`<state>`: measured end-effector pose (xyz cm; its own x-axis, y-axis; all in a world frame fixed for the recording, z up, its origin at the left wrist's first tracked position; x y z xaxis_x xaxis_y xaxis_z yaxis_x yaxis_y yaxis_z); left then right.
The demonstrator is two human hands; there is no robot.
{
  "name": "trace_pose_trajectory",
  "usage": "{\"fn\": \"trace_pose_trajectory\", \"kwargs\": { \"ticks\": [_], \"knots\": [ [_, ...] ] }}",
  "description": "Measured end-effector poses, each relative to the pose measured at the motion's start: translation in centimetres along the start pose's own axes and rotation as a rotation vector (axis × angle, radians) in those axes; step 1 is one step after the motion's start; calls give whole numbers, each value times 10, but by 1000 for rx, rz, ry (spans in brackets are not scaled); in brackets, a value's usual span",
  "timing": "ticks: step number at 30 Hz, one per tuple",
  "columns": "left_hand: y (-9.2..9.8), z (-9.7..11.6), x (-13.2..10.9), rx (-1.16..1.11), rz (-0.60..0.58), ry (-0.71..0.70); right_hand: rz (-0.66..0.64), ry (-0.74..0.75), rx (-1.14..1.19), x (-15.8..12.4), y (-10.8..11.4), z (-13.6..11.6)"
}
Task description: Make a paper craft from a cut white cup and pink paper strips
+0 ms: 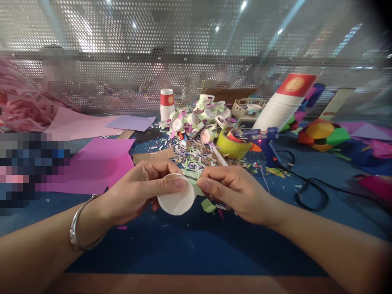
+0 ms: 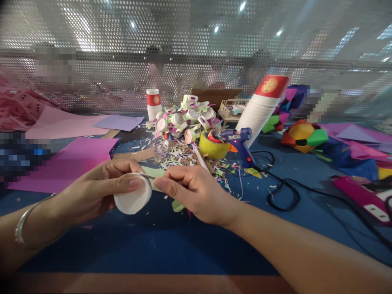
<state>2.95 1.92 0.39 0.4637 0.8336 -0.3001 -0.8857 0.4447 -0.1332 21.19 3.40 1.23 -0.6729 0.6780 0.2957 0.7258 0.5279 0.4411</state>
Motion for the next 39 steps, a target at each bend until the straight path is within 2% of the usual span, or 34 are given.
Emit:
{"fn": "trace_pose_trajectory", "kwargs": {
  "ticks": [10,19,24,29,33,39],
  "knots": [
    [-3,6,-8,329,197,-254,10,-13,-68,0,-1,1],
    [3,2,-6,349,194,-177,35,67,-209,-3,1,-4],
    [6,-4,0,232,176,-118,45,56,-214,-2,0,-3],
    [1,-7,4,139,141,-87,41,27,-253,0,0,-1],
    [-2,-9,4,178,173,-76,51,67,-292,1,-1,-1],
    [-1,-9,5,191,211,-116,63,39,-274,1,-1,1]
  ]
}}
Point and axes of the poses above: each hand's wrist, its own x-axis towards the middle knuckle, its own y-axis out of the back of the hand, z = x × y, the point moved 4 cm from there along x, towards the middle knuckle, and after that the axes turned 8 degrees about y, right-handed, at the moved point
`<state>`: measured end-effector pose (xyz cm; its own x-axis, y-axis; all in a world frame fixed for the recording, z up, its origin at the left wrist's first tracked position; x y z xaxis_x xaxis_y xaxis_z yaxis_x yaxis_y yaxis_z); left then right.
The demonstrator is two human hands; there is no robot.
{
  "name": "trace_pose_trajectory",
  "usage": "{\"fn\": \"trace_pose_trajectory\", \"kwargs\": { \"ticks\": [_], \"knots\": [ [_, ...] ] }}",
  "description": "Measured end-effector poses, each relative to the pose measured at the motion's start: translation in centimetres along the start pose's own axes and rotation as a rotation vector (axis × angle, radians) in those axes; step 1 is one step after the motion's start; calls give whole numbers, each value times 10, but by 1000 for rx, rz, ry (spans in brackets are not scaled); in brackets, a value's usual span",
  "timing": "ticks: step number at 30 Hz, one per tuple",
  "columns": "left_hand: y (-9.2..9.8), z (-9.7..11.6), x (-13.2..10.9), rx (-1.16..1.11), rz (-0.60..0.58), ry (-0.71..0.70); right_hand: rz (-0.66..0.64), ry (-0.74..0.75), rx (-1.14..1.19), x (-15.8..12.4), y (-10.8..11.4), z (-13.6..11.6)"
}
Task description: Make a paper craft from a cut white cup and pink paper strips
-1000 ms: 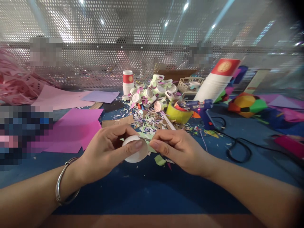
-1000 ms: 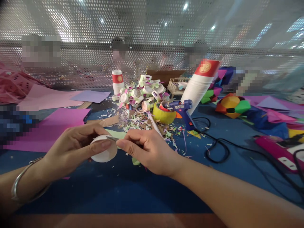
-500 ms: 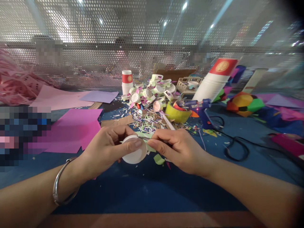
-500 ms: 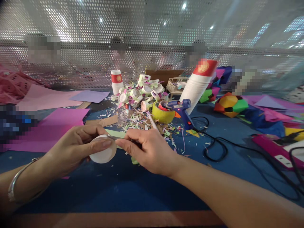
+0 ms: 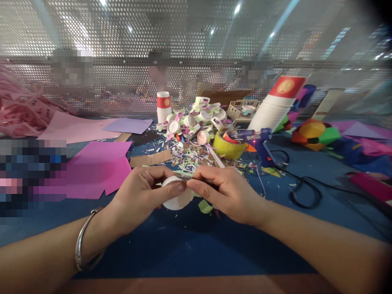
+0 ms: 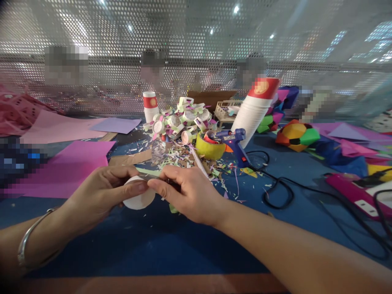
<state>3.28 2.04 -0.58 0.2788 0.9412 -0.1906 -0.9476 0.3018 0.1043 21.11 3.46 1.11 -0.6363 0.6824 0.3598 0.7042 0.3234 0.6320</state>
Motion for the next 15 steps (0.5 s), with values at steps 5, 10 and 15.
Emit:
{"fn": "trace_pose_trajectory", "kwargs": {
  "ticks": [5,10,15],
  "knots": [
    [3,3,-1,80,54,-45,-6,-19,32,0,0,-1],
    [3,7,-4,184,112,-89,-9,1,34,0,0,-3],
    [2,7,-5,170,91,-82,-7,31,21,0,1,-4]
  ]
}}
Point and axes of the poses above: each hand's wrist, its own x-axis towards the middle knuckle, its own y-axis out of the back of the hand, z = x × y, the point moved 4 cm from there along x, towards the middle knuckle, and after that the axes turned 8 degrees about y, right-handed, at the moved point
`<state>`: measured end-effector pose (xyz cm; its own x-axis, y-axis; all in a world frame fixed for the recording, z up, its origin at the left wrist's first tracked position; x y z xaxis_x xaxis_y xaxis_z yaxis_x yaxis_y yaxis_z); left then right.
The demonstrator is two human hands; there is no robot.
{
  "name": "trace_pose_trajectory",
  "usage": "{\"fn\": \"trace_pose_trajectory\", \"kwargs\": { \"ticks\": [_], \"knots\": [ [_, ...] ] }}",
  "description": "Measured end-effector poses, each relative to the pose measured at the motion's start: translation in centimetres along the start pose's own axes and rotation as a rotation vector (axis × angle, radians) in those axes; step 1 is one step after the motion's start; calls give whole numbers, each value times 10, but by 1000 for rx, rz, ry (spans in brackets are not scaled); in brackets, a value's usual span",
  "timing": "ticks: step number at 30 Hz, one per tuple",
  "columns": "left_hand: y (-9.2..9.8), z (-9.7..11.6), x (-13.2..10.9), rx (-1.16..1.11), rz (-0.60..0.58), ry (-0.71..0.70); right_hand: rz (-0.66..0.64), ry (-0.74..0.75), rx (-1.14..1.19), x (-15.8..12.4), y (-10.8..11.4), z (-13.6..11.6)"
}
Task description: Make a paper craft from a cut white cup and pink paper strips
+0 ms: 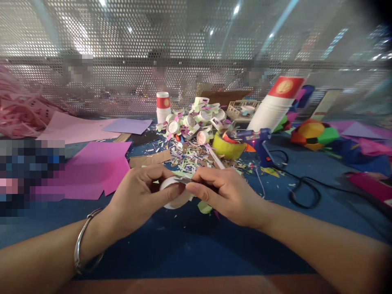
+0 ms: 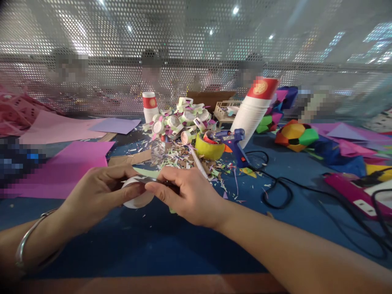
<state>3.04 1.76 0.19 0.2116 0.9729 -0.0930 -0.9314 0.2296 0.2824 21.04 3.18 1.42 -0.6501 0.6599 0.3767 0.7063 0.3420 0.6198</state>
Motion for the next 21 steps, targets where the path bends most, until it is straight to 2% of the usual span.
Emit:
{"fn": "trace_pose_trajectory", "kwargs": {
  "ticks": [9,16,21],
  "knots": [
    [-1,-5,3,-121,-80,64,15,10,-24,-1,0,-1],
    [-5,0,0,-155,-134,118,42,-11,8,-1,0,-1],
    [-8,0,1,-239,-193,164,112,-125,94,1,4,10]
  ]
}}
Point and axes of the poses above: each hand's wrist, its own x-axis towards the middle knuckle, its own y-axis out of the back of the hand, z = x × y, the point moved 4 cm from there along x, towards the middle knuckle, and after that the axes turned 8 degrees about y, right-handed, at the moved point
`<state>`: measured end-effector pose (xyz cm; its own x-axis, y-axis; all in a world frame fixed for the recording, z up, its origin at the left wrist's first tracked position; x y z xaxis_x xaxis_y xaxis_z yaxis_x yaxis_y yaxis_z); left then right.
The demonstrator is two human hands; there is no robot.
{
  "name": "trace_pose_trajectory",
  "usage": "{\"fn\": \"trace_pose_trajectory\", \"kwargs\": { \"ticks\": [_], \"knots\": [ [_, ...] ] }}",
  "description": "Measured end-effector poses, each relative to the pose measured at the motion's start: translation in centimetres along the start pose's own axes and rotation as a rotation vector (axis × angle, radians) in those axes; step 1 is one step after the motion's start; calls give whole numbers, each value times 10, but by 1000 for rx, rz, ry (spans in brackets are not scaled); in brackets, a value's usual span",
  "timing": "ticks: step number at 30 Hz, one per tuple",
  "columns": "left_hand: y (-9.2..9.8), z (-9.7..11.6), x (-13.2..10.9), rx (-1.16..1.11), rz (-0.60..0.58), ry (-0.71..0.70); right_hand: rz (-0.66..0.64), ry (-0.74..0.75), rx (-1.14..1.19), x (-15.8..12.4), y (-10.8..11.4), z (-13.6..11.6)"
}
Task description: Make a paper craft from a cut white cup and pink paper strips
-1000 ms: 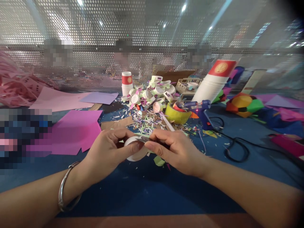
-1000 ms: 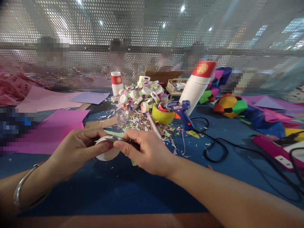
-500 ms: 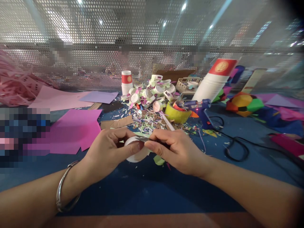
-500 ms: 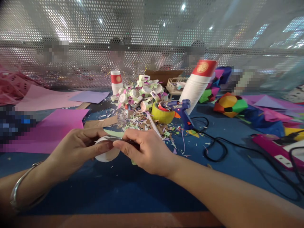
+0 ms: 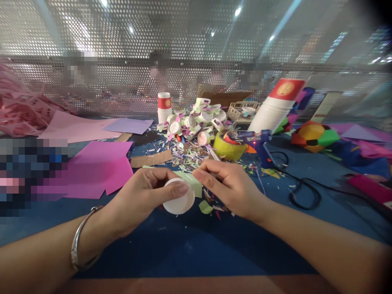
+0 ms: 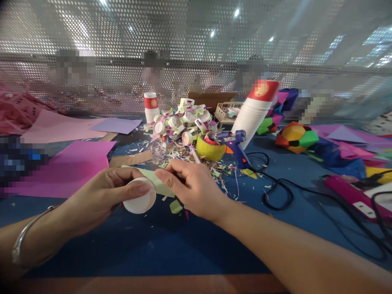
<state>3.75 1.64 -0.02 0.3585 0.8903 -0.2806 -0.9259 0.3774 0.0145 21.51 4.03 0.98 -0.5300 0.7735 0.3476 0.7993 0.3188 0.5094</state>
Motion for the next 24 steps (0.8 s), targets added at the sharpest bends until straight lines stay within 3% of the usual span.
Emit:
{"fn": "trace_pose_trajectory", "kwargs": {
  "ticks": [5,11,14,19,24],
  "knots": [
    [-2,-1,1,-15,-24,0,-19,-65,163,2,-2,7],
    [-7,-5,-1,208,-106,-7,-115,-56,201,-2,-12,1],
    [-7,-8,-1,237,-110,25,-61,-40,191,0,-11,-1],
    [-6,-4,-1,-32,-120,17,85,-14,205,4,-3,2],
    [-6,-6,1,-78,-145,-25,153,12,116,2,1,5]
  ]
}}
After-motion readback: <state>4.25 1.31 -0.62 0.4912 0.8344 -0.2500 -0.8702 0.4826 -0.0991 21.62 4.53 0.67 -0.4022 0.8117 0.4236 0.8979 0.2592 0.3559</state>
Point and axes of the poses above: each hand's wrist, its own x-axis towards the middle knuckle, its own y-axis out of the back of the hand, z = x × y, the point moved 4 cm from there along x, towards the middle knuckle, and after that the axes turned 8 degrees about y, right-handed, at the moved point
